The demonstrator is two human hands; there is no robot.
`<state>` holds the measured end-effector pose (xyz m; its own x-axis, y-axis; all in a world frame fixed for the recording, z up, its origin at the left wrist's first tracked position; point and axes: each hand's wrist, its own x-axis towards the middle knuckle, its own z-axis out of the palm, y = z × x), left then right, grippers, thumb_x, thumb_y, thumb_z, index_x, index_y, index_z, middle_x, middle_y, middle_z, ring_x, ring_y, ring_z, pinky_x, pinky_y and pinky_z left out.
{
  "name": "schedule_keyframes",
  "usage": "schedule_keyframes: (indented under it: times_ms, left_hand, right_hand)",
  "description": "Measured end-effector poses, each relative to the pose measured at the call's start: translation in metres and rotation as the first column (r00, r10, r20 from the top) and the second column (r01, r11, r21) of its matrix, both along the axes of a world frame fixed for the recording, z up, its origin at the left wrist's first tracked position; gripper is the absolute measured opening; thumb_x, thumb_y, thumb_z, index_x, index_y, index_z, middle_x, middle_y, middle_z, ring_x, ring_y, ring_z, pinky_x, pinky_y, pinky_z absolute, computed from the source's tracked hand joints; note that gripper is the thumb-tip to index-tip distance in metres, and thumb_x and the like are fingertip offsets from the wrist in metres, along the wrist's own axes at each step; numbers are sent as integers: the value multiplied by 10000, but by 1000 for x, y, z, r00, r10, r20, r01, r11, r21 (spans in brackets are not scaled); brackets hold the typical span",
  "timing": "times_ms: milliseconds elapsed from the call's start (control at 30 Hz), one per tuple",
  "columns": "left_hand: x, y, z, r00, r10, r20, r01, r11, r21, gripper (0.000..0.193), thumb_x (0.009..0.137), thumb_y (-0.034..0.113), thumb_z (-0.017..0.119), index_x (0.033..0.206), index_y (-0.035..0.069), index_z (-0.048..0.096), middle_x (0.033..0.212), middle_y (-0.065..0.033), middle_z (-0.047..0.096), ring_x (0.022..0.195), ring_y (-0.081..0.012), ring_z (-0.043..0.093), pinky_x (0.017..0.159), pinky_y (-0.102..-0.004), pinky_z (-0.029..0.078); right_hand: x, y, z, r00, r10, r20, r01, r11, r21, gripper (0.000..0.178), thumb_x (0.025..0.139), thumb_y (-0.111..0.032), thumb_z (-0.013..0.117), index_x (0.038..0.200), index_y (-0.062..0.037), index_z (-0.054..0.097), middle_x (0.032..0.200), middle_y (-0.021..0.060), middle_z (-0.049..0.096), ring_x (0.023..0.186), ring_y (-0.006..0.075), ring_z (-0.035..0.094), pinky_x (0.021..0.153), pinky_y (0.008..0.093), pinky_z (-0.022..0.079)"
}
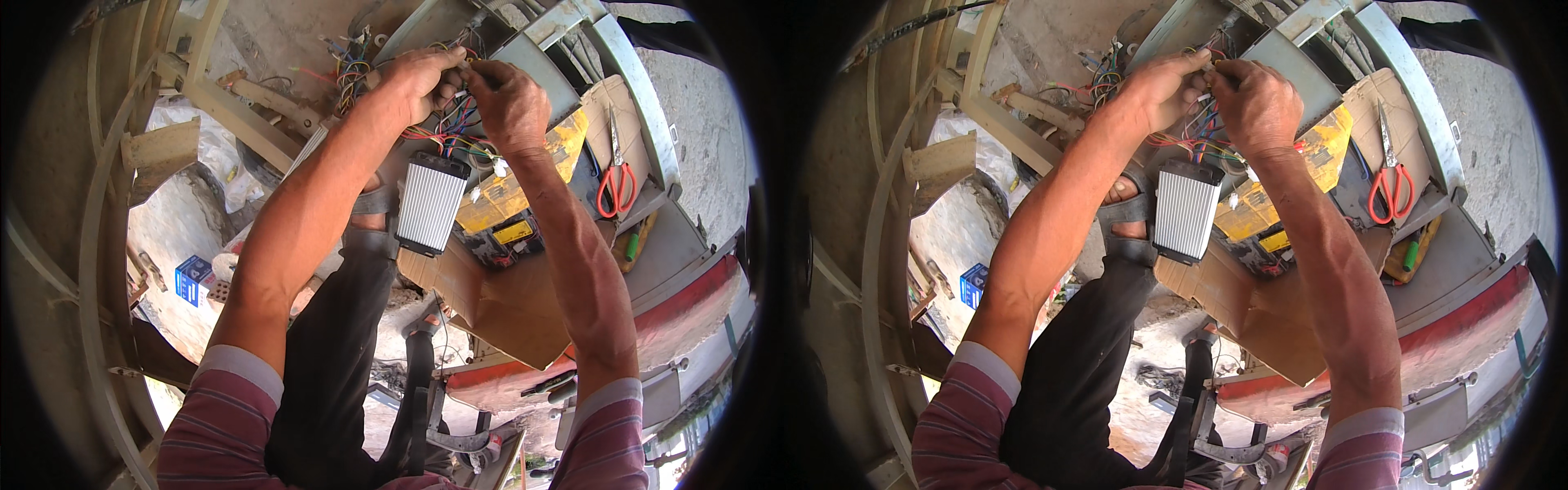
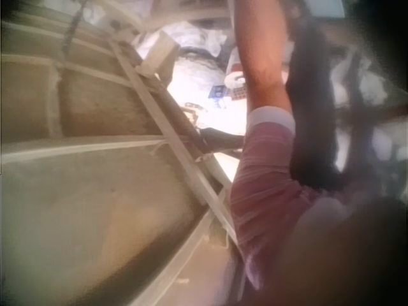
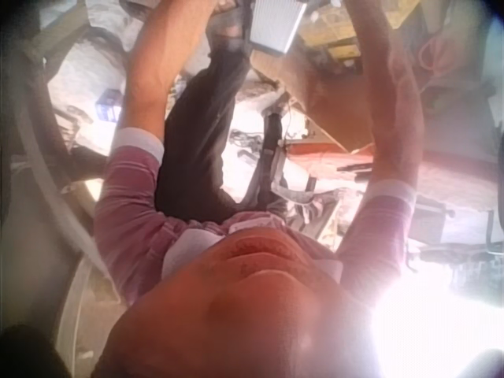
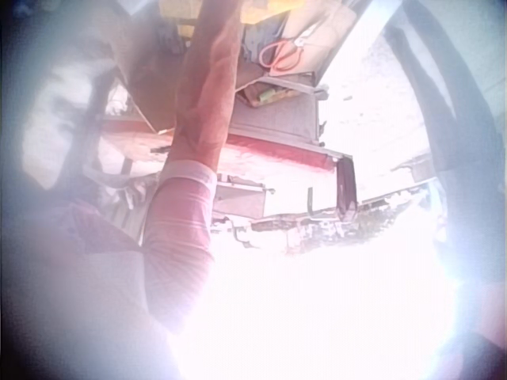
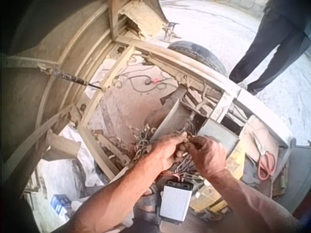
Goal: The person works on a small electronic device with exposed wires, repeatedly connecting and disconnecting plugs and wires. They occasionally stand, walk around the workshop, and return to continue manipulating the wiring and components.
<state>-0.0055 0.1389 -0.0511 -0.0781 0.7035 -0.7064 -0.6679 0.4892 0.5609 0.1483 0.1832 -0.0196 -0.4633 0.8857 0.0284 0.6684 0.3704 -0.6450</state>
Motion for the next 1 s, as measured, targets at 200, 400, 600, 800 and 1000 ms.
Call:
schedule_keyframes:
  times_ms: [200,400,600,800,1000]
  left_hand:
    - [0,-5,5,1000,23,-18,-23,1000,-7,228,986,304,681,888,100,648,679,17,567,494,-83,440,468,-255,352]
    - [-3,-11,4,999,8,-36,-9,1000,-18,221,973,301,700,906,96,652,695,9,581,509,-90,472,469,-254,366]
    - [-1,-8,8,998,64,23,-64,998,-19,232,984,310,689,936,85,662,713,-4,604,523,-93,490,473,-260,377]
    - [-1,-15,26,997,20,-77,-24,999,-48,222,975,313,697,992,92,684,763,-8,635,562,-88,500,535,-265,399]
    - [1,-25,46,770,-37,-637,159,978,135,284,954,222,716,1170,40,688,864,-17,683,666,-66,556,603,-239,454]
  right_hand:
    - [-2,-1,5,999,52,11,-52,998,-26,243,879,-331,697,1015,-148,782,946,102,744,914,330,699,804,435,547]
    - [14,1,20,996,84,0,-83,991,-101,253,895,-300,682,1063,-132,770,962,121,750,912,340,713,817,423,557]
    - [38,-4,37,990,-28,-140,-18,947,-322,255,913,-227,708,1090,-53,761,931,132,773,858,215,747,797,333,562]
    - [49,1,42,913,-230,-337,-25,794,-608,268,940,-212,698,1101,-6,758,944,59,767,847,98,672,803,267,528]
    - [43,8,43,917,-129,-377,-104,837,-537,259,953,-203,685,1100,0,749,969,57,768,856,96,673,806,267,532]
